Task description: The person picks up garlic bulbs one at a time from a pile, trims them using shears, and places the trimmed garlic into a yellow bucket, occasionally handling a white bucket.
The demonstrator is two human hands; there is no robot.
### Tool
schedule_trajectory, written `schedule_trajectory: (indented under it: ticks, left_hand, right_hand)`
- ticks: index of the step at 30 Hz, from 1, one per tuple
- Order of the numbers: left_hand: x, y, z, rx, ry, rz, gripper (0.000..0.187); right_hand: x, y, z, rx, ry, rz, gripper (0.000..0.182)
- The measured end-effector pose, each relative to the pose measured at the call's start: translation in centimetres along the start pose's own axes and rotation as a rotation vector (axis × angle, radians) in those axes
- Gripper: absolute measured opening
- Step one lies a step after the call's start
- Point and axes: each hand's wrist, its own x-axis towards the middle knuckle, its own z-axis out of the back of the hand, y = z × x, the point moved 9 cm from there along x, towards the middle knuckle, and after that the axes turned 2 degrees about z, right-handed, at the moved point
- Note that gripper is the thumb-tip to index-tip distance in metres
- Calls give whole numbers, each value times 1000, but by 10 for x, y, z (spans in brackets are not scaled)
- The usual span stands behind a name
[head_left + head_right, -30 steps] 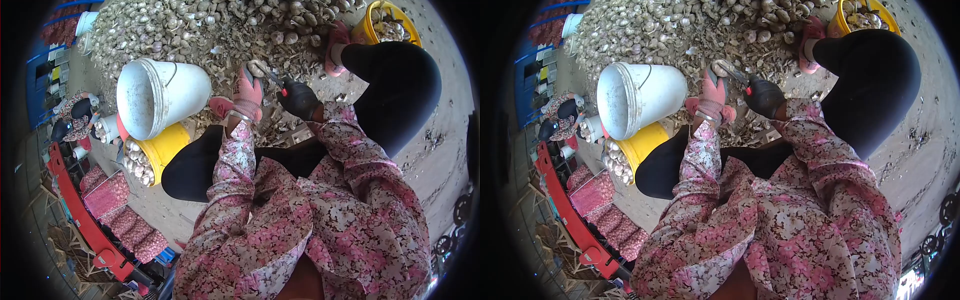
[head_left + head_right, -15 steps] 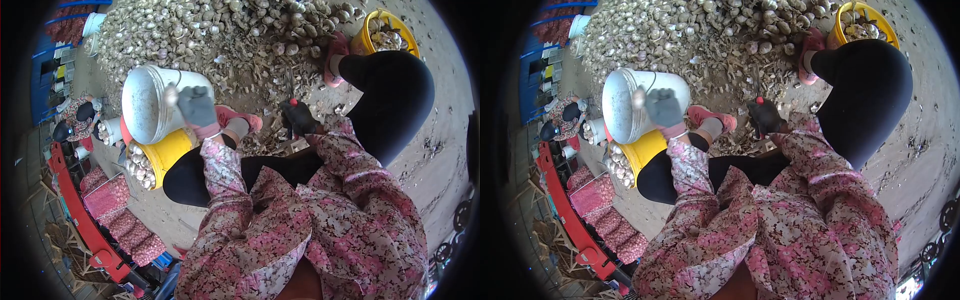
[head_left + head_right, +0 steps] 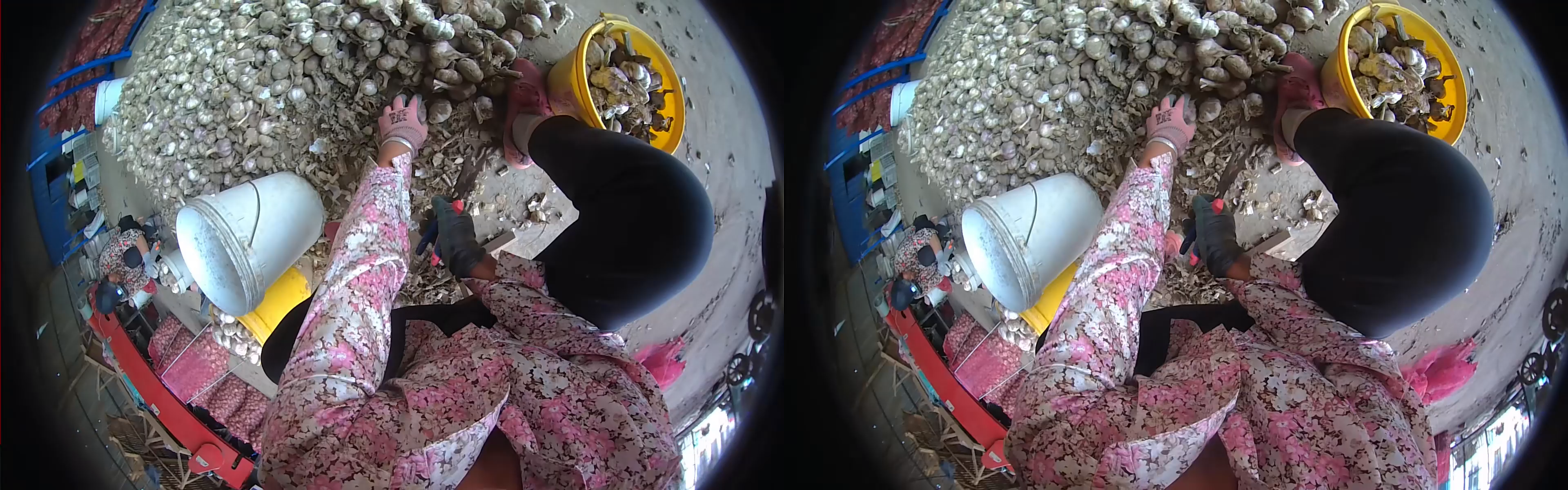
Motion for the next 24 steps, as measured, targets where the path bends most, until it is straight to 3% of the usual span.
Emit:
schedule_trajectory:
  ticks: [3, 5, 7, 8, 9, 11, 12, 15, 16, 18, 21, 24]
  left_hand:
    - [29, 10, -27, -101, 85, -23, 65]
    - [24, 20, -34, -175, 25, -6, 59]
    - [-1, 32, -34, -1744, 94, 114, 44]
    - [-24, 36, -21, -2042, 64, 152, 37]
    - [-37, 45, -25, -2234, 77, 13, 38]
    - [-77, 52, -21, -2381, 76, -68, 38]
    - [-98, 52, -15, -2377, 59, -70, 38]
    - [-156, 43, 30, -2149, -152, -114, 46]
    - [-171, 43, 41, -2118, -208, -64, 43]
    - [-193, 50, 43, -2062, -287, 39, 47]
    - [-215, 52, 45, -1986, -308, -152, 55]
    - [-230, 62, 36, -1845, -364, -116, 52]
  right_hand:
    - [14, 8, -3, -184, 51, 27, 19]
    - [26, 13, -3, -283, 150, 8, 19]
    - [31, 45, -8, -790, 50, 358, 30]
    - [20, 60, -11, -866, 44, 437, 44]
    - [12, 69, -18, -860, 57, 437, 44]
    - [-7, 88, -42, -999, 157, 608, 48]
    - [-21, 93, -50, -1076, 178, 584, 50]
    - [-43, 85, -68, -1227, 322, 772, 51]
    - [-53, 81, -68, -1258, 363, 648, 52]
    - [-64, 71, -62, -1234, 394, 687, 51]
    - [-73, 60, -52, -1274, 442, 675, 44]
    - [-70, 51, -41, -1419, 463, 677, 34]
